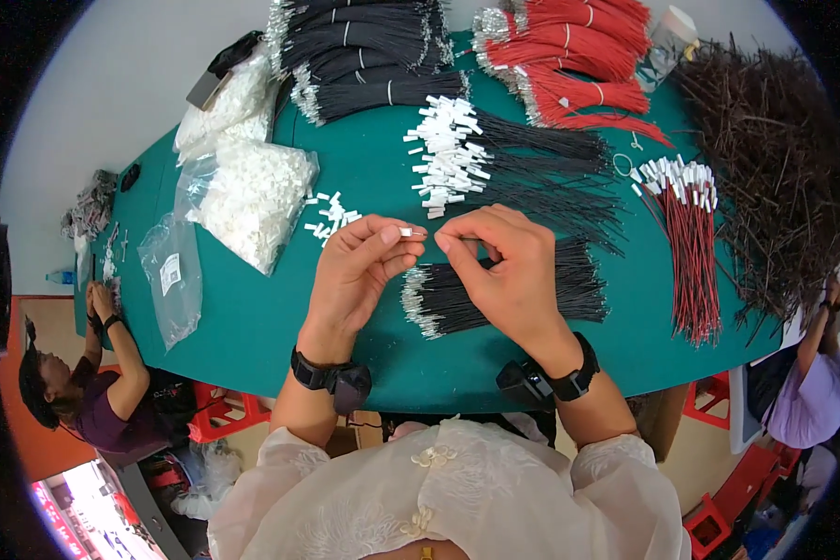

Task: The person picks up a black wire and a white plastic piece by hand, slides the plastic piece onto the end of the wire, and places the assembled unit onto a pile. This process is repeated with additional wires and plastic pieces.

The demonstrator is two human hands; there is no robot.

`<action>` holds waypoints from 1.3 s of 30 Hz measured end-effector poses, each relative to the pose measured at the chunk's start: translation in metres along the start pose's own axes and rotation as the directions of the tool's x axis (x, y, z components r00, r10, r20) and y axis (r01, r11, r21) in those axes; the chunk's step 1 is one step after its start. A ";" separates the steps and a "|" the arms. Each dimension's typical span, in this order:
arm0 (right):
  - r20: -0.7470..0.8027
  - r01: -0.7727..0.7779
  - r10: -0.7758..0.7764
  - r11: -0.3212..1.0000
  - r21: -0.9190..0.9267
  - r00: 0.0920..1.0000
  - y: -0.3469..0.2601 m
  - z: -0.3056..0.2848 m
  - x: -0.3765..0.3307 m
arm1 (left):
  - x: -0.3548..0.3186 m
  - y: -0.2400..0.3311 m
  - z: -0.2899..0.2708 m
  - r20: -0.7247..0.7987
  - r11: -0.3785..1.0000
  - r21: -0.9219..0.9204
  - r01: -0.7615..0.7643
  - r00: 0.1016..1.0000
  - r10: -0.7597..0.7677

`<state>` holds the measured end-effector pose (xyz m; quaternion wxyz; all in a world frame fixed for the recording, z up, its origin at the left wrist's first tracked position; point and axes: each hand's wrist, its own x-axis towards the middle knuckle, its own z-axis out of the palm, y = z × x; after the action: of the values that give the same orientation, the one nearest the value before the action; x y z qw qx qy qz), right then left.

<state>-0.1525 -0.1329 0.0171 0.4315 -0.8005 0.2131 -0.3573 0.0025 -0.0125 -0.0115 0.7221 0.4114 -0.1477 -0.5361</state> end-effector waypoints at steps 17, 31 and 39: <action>-0.005 -0.060 0.061 0.994 0.092 0.998 0.001 0.009 -0.004 | -0.001 -0.009 0.008 -0.001 0.995 0.060 -0.085 0.996 0.085; 0.015 -0.035 0.034 0.997 0.065 0.999 0.001 0.012 -0.004 | 0.000 -0.011 0.010 -0.026 0.992 0.081 -0.094 0.995 0.096; 0.025 -0.031 0.030 0.999 0.037 0.999 0.004 0.013 -0.004 | -0.003 -0.012 0.011 -0.034 0.992 0.084 -0.091 0.995 0.094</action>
<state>-0.1455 -0.1254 0.0078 0.4544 -0.7931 0.2133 -0.3450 -0.0140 -0.0160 -0.0129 0.7313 0.4436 -0.1747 -0.4877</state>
